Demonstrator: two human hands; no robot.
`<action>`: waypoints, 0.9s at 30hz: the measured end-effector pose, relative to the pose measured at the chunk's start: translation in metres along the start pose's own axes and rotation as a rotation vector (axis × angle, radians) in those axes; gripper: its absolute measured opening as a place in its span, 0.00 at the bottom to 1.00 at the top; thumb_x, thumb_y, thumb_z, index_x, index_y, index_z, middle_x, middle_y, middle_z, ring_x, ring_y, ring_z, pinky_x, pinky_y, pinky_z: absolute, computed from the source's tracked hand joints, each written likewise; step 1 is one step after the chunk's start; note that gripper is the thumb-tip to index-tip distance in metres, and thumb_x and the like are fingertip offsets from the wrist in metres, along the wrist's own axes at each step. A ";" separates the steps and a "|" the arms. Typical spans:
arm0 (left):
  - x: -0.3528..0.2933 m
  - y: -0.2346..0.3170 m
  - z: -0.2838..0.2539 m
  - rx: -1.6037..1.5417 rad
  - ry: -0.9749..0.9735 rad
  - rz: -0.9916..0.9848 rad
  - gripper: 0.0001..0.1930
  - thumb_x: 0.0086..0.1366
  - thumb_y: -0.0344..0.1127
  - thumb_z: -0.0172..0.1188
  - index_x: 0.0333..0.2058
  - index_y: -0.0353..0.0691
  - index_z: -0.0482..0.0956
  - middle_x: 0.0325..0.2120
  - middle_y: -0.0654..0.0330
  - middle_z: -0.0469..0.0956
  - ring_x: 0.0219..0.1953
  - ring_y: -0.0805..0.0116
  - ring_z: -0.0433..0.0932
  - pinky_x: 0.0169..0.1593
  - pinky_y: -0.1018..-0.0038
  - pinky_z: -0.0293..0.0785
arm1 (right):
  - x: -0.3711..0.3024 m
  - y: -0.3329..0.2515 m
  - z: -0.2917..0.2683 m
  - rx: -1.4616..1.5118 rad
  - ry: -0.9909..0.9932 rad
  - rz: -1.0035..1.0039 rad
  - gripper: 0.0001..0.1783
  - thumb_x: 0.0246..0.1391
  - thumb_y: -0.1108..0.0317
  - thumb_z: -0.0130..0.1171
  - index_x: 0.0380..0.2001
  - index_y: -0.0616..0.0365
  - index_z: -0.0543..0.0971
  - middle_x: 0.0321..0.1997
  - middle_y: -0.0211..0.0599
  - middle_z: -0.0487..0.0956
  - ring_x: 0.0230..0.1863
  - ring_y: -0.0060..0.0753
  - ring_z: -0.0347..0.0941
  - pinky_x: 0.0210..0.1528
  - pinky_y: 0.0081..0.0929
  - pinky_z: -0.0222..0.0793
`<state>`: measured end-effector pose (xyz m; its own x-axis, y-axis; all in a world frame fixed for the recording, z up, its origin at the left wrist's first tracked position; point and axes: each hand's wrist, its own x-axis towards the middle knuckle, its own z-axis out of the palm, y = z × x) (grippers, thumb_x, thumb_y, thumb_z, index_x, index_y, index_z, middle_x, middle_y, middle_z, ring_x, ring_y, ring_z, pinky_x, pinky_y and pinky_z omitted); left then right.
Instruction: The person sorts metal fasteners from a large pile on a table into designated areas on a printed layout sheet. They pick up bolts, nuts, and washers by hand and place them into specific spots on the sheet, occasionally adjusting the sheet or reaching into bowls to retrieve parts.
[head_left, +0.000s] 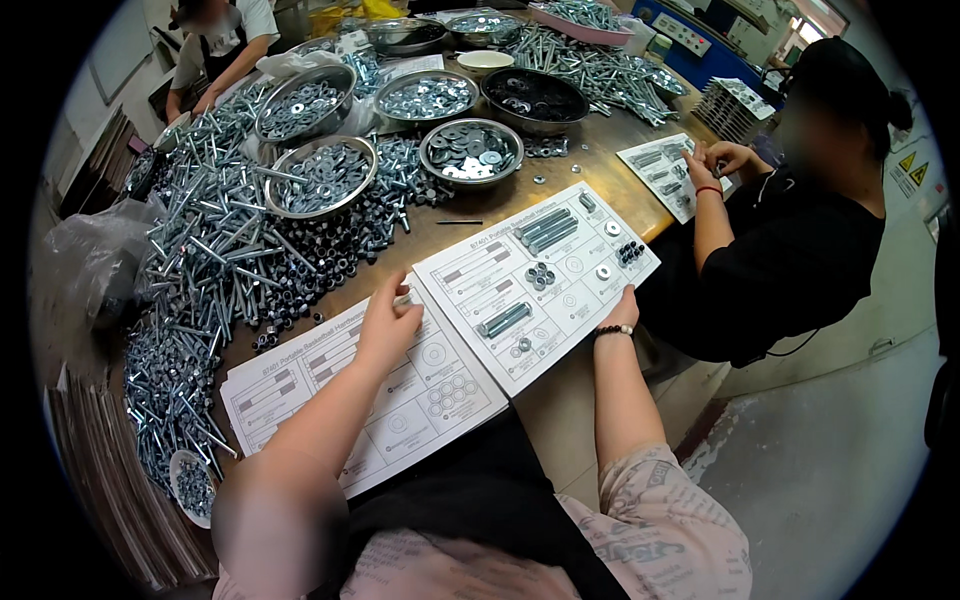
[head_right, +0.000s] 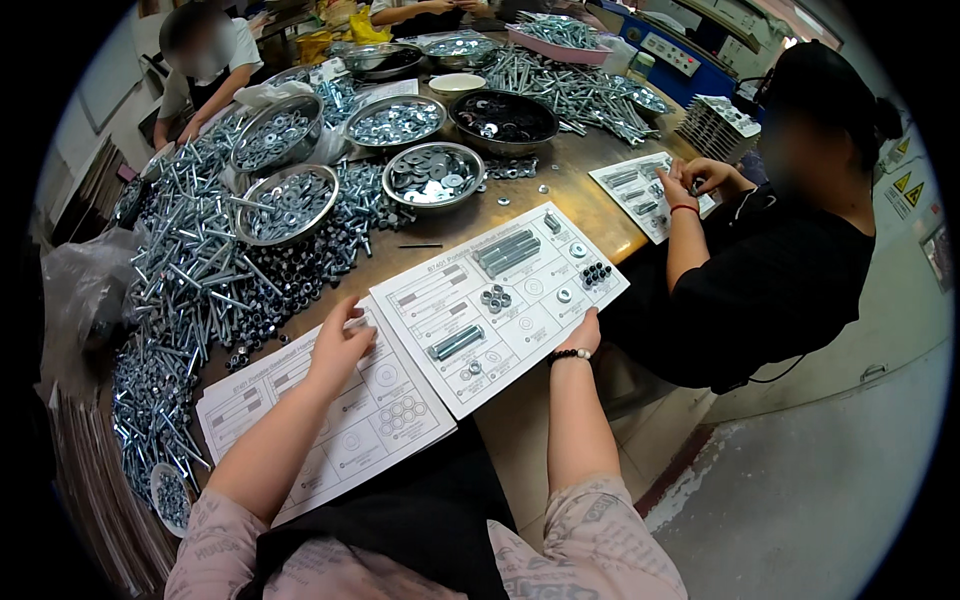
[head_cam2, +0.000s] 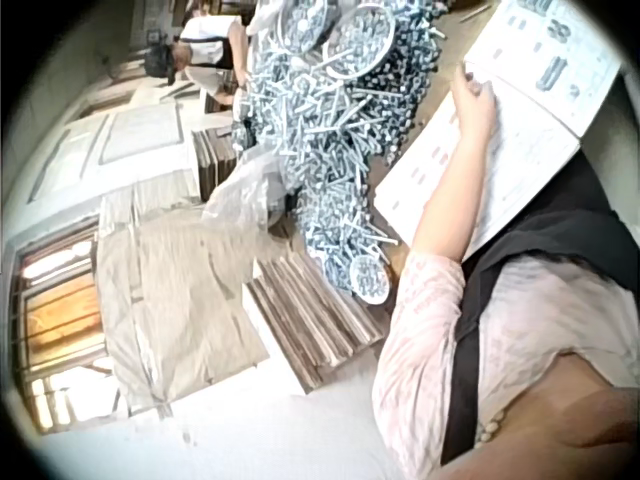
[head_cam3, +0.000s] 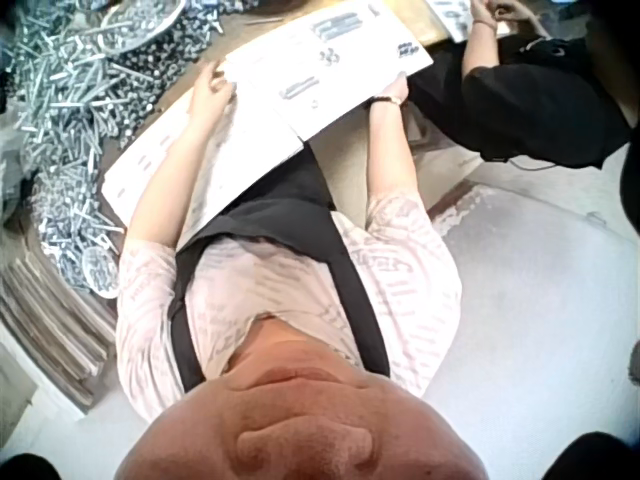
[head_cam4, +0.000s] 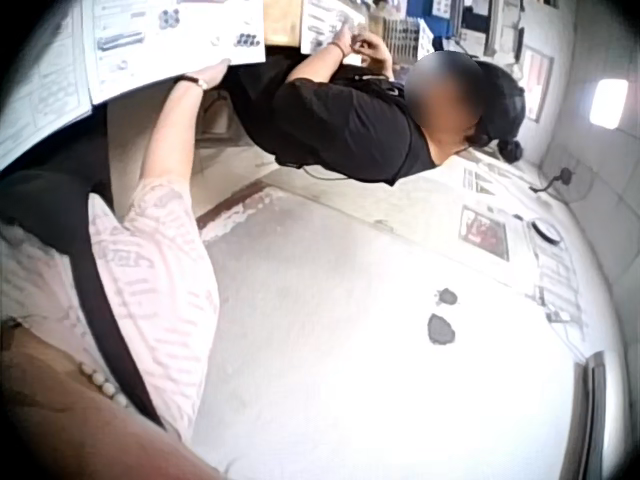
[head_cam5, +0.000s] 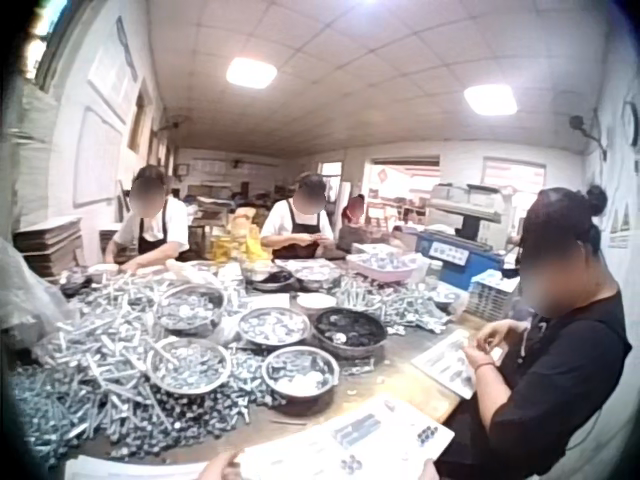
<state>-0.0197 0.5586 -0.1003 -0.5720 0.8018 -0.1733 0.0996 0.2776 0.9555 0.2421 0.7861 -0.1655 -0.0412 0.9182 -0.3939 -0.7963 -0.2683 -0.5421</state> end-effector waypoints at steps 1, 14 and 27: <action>-0.005 -0.005 -0.003 -0.007 -0.011 0.044 0.29 0.55 0.25 0.53 0.57 0.36 0.57 0.47 0.56 0.63 0.35 0.72 0.73 0.36 0.79 0.73 | 0.005 -0.002 0.003 0.006 0.008 0.000 0.25 0.63 0.59 0.30 0.55 0.67 0.60 0.57 0.45 0.64 0.56 0.46 0.63 0.54 0.40 0.63; -0.084 -0.016 -0.067 -0.155 0.050 0.090 0.24 0.57 0.22 0.50 0.54 0.31 0.60 0.45 0.53 0.64 0.39 0.72 0.73 0.42 0.77 0.72 | 0.060 -0.025 -0.011 -0.397 0.213 -0.188 0.24 0.59 0.58 0.38 0.48 0.68 0.67 0.46 0.42 0.73 0.39 0.40 0.72 0.34 0.33 0.69; -0.127 0.022 -0.048 0.409 -0.114 0.536 0.26 0.48 0.30 0.63 0.48 0.38 0.69 0.38 0.55 0.73 0.39 0.63 0.73 0.43 0.71 0.70 | -0.220 0.075 0.053 -0.632 -0.758 0.406 0.22 0.60 0.55 0.41 0.49 0.62 0.63 0.26 0.27 0.68 0.22 0.17 0.61 0.26 0.15 0.60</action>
<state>0.0160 0.4374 -0.0458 -0.2708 0.9288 0.2531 0.6575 -0.0136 0.7534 0.1597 0.5795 -0.0798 -0.7714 0.6089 -0.1849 -0.1900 -0.4977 -0.8463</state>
